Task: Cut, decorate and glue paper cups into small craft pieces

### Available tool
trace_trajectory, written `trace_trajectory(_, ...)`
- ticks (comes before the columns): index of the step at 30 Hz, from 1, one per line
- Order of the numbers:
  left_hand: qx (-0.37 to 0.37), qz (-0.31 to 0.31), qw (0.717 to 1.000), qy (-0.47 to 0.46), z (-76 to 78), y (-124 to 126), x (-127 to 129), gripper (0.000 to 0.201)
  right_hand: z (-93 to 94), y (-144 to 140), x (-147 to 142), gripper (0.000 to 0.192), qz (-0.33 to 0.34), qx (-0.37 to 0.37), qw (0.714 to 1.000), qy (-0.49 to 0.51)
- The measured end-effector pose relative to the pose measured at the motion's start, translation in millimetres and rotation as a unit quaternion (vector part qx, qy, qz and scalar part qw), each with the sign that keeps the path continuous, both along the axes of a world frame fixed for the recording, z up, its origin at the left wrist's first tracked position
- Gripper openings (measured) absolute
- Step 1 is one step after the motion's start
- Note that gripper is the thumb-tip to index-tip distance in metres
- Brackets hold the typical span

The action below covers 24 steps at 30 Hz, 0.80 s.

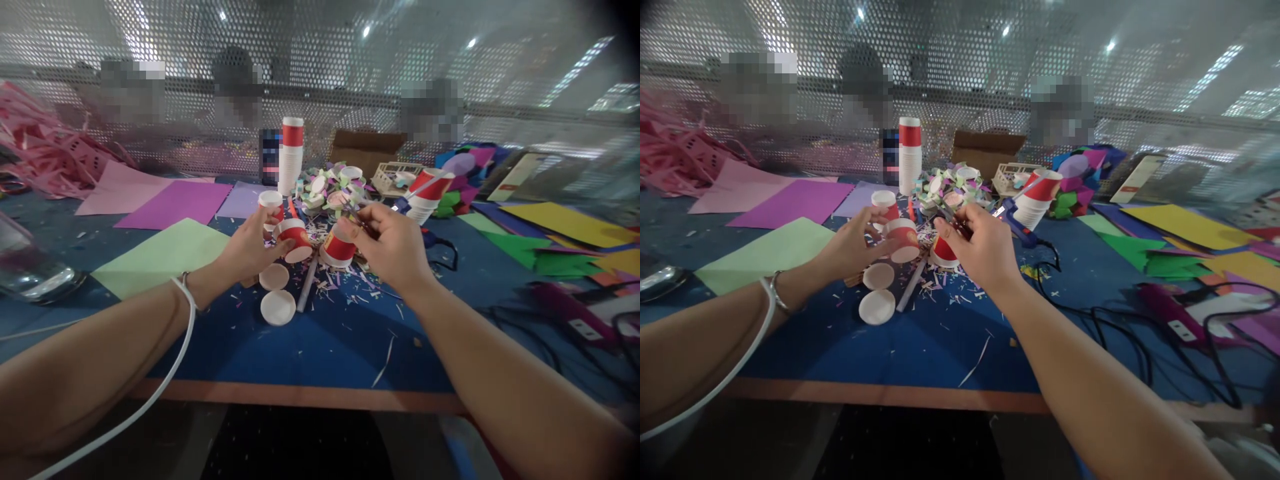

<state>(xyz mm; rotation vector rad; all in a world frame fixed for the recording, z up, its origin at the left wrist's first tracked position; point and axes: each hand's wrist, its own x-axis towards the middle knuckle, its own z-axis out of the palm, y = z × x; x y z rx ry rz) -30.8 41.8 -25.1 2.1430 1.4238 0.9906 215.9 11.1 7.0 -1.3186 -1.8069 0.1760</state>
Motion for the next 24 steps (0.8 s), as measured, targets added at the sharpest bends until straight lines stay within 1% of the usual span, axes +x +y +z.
trace_trajectory(1, -0.013, -0.006, 1.000, -0.007, -1.3, 3, 0, 0.057, -0.7, 1, 1, 0.029, -0.007, 0.001, 1.000, -0.011)
trace_trajectory(3, -0.020, -0.023, 0.999, -0.031, -2.7, 7, 0, 0.046, -3.0, 4, 1, 0.024, -0.003, -0.004, 1.000, -0.015)
trace_trajectory(5, 0.008, -0.029, 0.998, -0.056, -2.1, 7, 0, 0.030, -6.0, 5, -1, 0.020, 0.022, -0.008, 1.000, 0.001)
trace_trajectory(8, 0.084, -0.018, 0.994, -0.064, 1.8, 3, -1, 0.007, -9.8, 6, -4, 0.015, 0.065, -0.008, 0.998, 0.023)
trace_trajectory(10, 0.118, -0.024, 0.990, -0.074, 4.8, -1, -2, 0.003, -10.5, 6, -4, 0.013, 0.074, -0.006, 0.997, 0.025)
trace_trajectory(12, 0.113, -0.024, 0.989, -0.096, 6.6, -3, -2, 0.002, -8.9, 5, -2, 0.012, 0.063, -0.007, 0.998, 0.017)
trace_trajectory(13, 0.089, -0.025, 0.988, -0.124, 7.0, -4, -2, 0.002, -7.3, 5, 0, 0.013, 0.053, -0.005, 0.999, 0.013)
trace_trajectory(14, 0.048, -0.026, 0.984, -0.170, 7.3, -5, -1, 0.004, -5.5, 5, 2, 0.013, 0.042, 0.000, 0.999, 0.009)
trace_trajectory(15, -0.005, -0.030, 0.973, -0.228, 7.5, -5, 0, 0.004, -3.5, 5, 4, 0.012, 0.033, 0.007, 0.999, 0.007)
trace_trajectory(16, -0.057, -0.036, 0.956, -0.284, 7.9, -6, 2, 0.004, -1.5, 5, 5, 0.012, 0.028, 0.011, 1.000, 0.008)
trace_trajectory(18, -0.148, -0.049, 0.913, -0.377, 9.3, -9, 5, 0.003, 1.4, 3, 5, 0.013, 0.035, 0.007, 0.999, 0.023)
trace_trajectory(20, -0.202, -0.062, 0.883, -0.419, 11.4, -13, 10, 0.005, 2.7, 0, 2, 0.014, 0.057, -0.011, 0.997, 0.046)
trace_trajectory(24, -0.266, -0.083, 0.846, -0.455, 13.9, -21, 16, 0.005, 1.7, -9, -8, 0.019, 0.098, -0.029, 0.992, 0.068)
